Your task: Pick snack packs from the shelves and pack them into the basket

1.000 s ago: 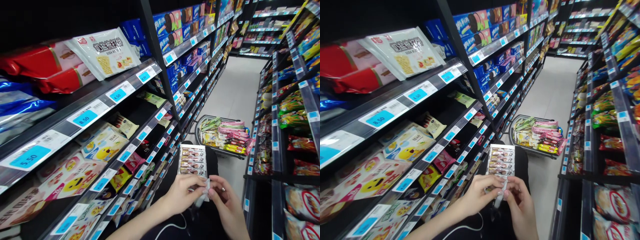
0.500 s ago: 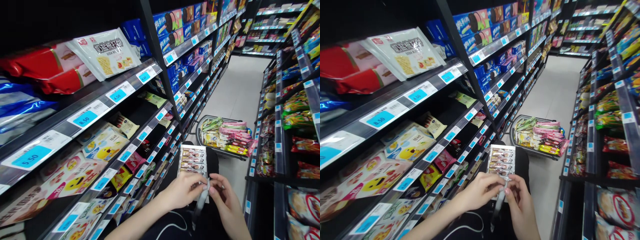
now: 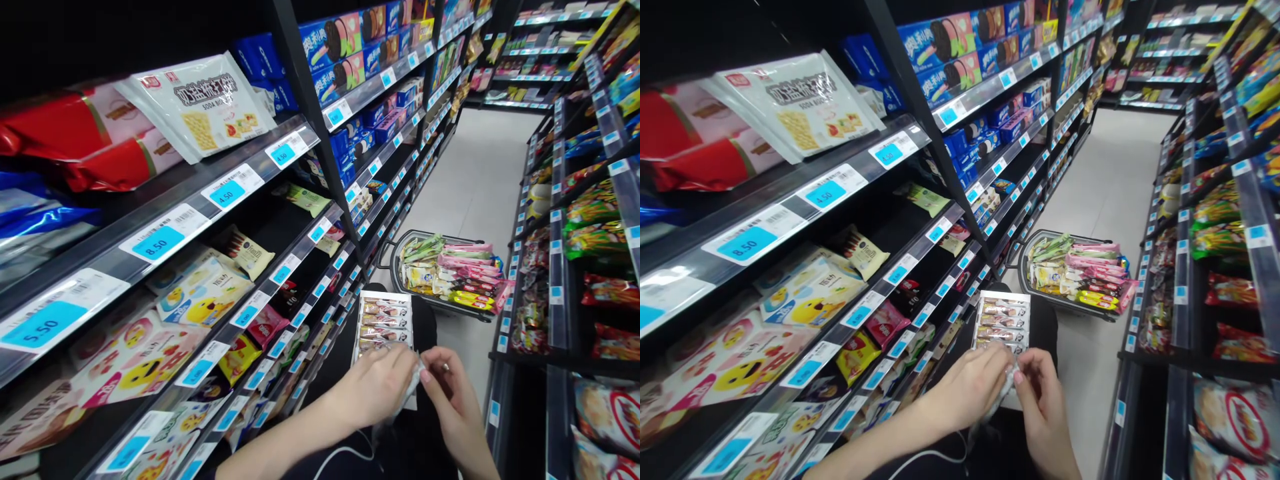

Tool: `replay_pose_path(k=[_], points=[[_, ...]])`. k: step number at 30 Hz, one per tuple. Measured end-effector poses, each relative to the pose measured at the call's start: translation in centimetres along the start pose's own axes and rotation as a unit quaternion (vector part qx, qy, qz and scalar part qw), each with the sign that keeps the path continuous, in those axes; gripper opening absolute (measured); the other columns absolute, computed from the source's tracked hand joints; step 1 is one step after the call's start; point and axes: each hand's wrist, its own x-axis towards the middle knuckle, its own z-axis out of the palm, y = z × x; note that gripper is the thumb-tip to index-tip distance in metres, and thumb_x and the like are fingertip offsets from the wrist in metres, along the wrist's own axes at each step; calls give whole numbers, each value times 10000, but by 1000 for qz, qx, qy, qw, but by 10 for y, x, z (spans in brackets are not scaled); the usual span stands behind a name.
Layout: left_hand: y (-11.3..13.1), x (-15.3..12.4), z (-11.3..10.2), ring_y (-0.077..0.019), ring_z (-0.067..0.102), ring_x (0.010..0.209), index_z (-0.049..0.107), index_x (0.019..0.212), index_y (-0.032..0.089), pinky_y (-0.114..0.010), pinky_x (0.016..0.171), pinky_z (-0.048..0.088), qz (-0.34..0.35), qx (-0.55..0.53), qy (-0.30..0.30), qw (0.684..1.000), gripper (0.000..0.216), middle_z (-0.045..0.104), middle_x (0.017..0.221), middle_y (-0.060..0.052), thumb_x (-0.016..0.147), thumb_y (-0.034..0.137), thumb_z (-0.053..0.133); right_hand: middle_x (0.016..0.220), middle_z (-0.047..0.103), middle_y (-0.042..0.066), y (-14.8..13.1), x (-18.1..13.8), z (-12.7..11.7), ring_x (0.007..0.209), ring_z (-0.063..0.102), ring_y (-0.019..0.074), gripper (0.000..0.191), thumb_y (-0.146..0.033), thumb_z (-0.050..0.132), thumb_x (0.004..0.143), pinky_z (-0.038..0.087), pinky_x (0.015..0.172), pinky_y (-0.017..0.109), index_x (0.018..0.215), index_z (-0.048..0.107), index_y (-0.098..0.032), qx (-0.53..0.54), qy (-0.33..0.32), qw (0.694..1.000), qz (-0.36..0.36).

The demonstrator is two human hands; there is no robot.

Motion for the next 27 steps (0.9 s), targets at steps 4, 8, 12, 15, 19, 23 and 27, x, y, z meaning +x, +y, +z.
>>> replay_pose_path(k=[4, 8, 12, 15, 19, 23, 27], points=[[3, 5, 0, -190, 553, 777, 484, 884, 170, -293, 656, 472, -49, -18, 10, 999, 152, 547, 835, -59, 892, 186, 333, 834, 557, 27, 3, 3, 4, 753, 542, 150, 131, -327, 550, 841, 456, 646, 230, 906, 531, -214, 24, 3, 999, -22], [4, 7, 3, -178, 518, 746, 449, 873, 169, -304, 657, 468, -109, -123, 32, 986, 163, 526, 856, -69, 880, 146, 288, 821, 531, 15, 11, 5, 10, 757, 532, 147, 86, -303, 553, 837, 449, 668, 240, 853, 525, -223, 68, 17, 995, -65], [3, 7, 11, -164, 512, 770, 433, 855, 175, -296, 691, 466, -164, -216, 58, 961, 192, 514, 861, -63, 907, 150, 249, 801, 531, 7, 21, 6, 14, 726, 533, 148, 97, -328, 509, 858, 450, 636, 249, 844, 509, -232, 66, 18, 995, -75], [1, 6, 17, -164, 517, 767, 467, 865, 171, -292, 690, 464, -146, -193, 56, 969, 206, 528, 859, -61, 921, 171, 268, 839, 582, 22, 22, 7, 13, 744, 561, 163, 179, -348, 527, 847, 464, 655, 266, 981, 519, -229, -30, 49, 998, -36], [-1, 7, 19, -150, 537, 816, 525, 901, 176, -270, 751, 462, -95, -208, 74, 971, 194, 556, 862, -47, 929, 192, 333, 840, 639, 41, 15, 9, 7, 775, 599, 189, 268, -380, 580, 807, 480, 672, 277, 1009, 576, -204, -104, 38, 994, -2], [-6, 3, 11, -136, 546, 839, 556, 873, 162, -226, 733, 462, -118, -338, 106, 928, 100, 565, 887, -51, 883, 225, 478, 763, 640, 24, 16, 10, -3, 691, 595, 163, 203, -384, 593, 798, 478, 578, 233, 890, 629, -206, -45, 15, 999, -14], [-12, -20, 7, -138, 574, 837, 573, 1033, 169, -210, 692, 470, -135, -418, -21, 898, 223, 611, 994, -60, 835, 270, 556, 763, 643, 21, 25, 10, -18, 665, 591, 150, 177, -379, 610, 784, 483, 571, 219, 824, 656, -213, -35, 76, 996, -34]])
